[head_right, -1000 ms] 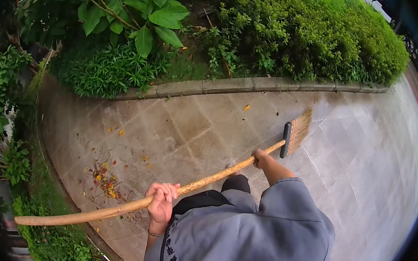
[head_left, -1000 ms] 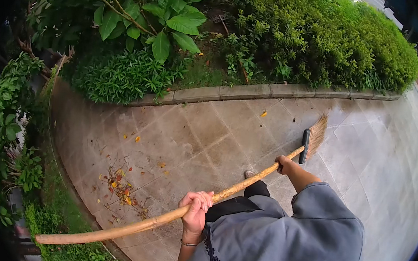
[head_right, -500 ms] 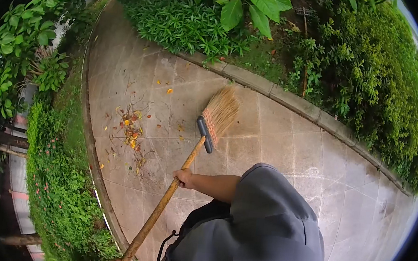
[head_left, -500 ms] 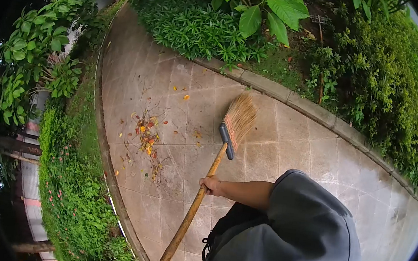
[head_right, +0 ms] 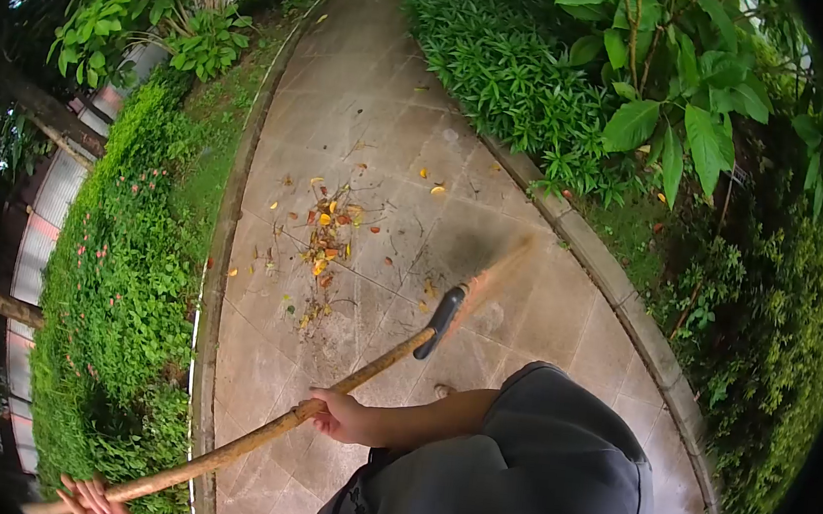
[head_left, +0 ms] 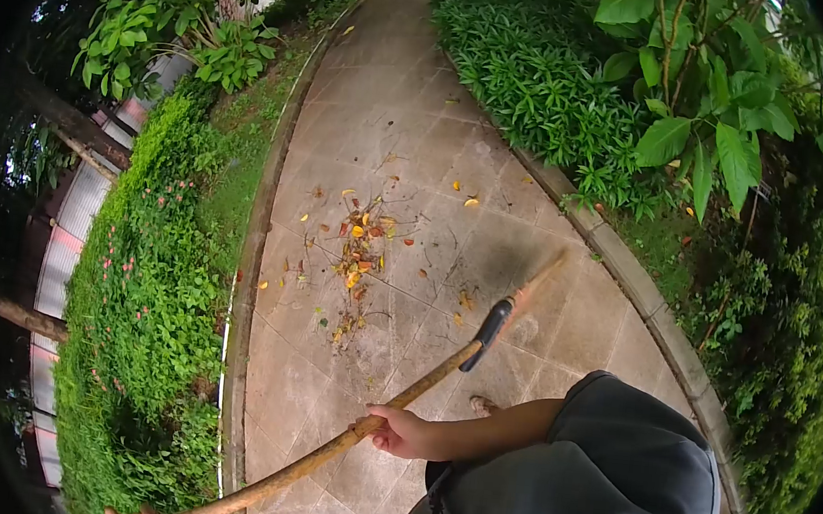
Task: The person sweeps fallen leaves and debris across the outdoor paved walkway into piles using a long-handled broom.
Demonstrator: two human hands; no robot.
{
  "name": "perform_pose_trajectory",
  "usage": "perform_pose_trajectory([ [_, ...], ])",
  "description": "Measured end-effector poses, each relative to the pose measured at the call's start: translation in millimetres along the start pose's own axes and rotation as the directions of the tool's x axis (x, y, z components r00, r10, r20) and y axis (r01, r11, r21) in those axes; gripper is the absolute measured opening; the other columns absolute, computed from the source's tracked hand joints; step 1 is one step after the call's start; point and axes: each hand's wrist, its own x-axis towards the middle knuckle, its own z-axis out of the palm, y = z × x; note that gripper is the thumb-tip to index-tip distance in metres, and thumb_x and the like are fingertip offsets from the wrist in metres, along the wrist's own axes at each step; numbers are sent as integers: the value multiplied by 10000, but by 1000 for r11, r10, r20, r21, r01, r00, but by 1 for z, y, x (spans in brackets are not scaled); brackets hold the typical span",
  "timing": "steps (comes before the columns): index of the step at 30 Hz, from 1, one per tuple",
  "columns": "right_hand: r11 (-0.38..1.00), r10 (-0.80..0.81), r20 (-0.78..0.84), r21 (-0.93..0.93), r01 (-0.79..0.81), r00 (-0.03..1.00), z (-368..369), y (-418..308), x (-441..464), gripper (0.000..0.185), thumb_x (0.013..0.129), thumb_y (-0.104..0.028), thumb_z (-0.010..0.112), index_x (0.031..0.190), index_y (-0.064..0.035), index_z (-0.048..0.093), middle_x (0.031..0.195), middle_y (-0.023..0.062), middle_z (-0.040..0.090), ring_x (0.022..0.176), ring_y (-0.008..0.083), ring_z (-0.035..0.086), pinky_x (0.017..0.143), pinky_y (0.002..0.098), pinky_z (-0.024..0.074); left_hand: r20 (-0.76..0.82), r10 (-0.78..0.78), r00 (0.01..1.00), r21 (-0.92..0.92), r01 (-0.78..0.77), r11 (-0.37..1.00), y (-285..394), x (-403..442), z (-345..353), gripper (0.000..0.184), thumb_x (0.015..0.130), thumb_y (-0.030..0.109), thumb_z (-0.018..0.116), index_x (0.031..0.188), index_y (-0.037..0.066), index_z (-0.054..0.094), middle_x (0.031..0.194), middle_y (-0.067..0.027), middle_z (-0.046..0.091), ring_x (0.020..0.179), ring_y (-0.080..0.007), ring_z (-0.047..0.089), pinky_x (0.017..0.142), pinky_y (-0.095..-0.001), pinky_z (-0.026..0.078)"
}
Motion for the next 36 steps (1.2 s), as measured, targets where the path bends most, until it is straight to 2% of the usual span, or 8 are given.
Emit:
perform_pose_trajectory([
  [2, 989, 68, -130, 138, -50, 989, -5, -24, 15, 198, 859, -255, 585, 806, -68, 546, 732, 53, 598, 500, 135, 472, 403, 233, 397, 273, -46, 961, -67, 66, 996, -55, 62, -20, 386, 980, 313, 333, 1083, 6, 544, 441, 59, 354, 332, -36, 301, 343, -165, 341],
  [6, 959, 137, -395, 283, -21, 909, -31, -77, 70, 157, 831, -204, 544, 740, -89, 487, 686, 29, 547, 501, 125, 416, 371, 216, 320, 499, -142, 855, -115, 228, 967, -157, 95, 131, 210, 984, 250, 358, 934, 79, 470, 438, 56, 336, 327, -46, 260, 426, -191, 323],
  [8, 969, 102, -276, 245, -33, 956, -22, -114, 74, 94, 808, -172, 523, 765, -91, 505, 808, 57, 635, 525, 126, 449, 375, 229, 295, 534, -96, 840, -128, 193, 973, -160, 100, 166, 166, 990, 214, 340, 894, 100, 414, 432, 53, 312, 329, -48, 250, 480, -205, 325],
  [14, 982, -180, -284, 7, 190, 942, -22, -263, 115, 70, 763, -99, 519, 717, -53, 495, 670, 104, 566, 572, 225, 587, 386, 275, 374, 406, -43, 913, -19, 55, 998, -218, 32, 186, 243, 906, 298, 497, 775, 126, 387, 417, 45, 377, 341, -72, 319, 422, -238, 347],
  [20, 970, -242, -271, -46, 238, 932, -59, -459, 176, 77, 752, -59, 546, 707, -25, 494, 620, 117, 536, 521, 225, 568, 323, 289, 326, 94, -34, 995, 176, 17, 984, -350, -56, 280, 247, 852, 280, 544, 769, 110, 385, 425, 21, 339, 398, -102, 337, 637, -325, 379],
  [22, 944, -204, -27, -269, 190, 979, -39, -495, 162, 98, 762, -55, 559, 708, -13, 489, 617, 132, 535, 538, 219, 578, 307, 279, 291, 145, 45, 988, 269, -83, 960, -355, -45, 317, 239, 876, 293, 513, 789, 108, 389, 421, 25, 328, 394, -101, 338, 646, -335, 365],
  [31, 1000, 11, -88, -21, -12, 996, -12, -472, 86, 77, 843, -121, 491, 835, -45, 501, 727, 145, 608, 497, 155, 497, 324, 226, 269, -147, 187, 971, 129, -168, 977, -319, 33, 366, 196, 963, 256, 373, 869, 91, 424, 393, 46, 342, 297, -50, 267, 438, -213, 335],
  [36, 947, 151, -477, -182, -266, 866, -87, -485, 102, 42, 790, -118, 507, 783, -79, 523, 739, 109, 613, 599, 184, 564, 378, 285, 258, -145, 87, 986, 111, -72, 991, -359, -10, 410, 198, 930, 239, 423, 804, 89, 394, 380, 26, 352, 293, -69, 279, 407, -224, 331],
])
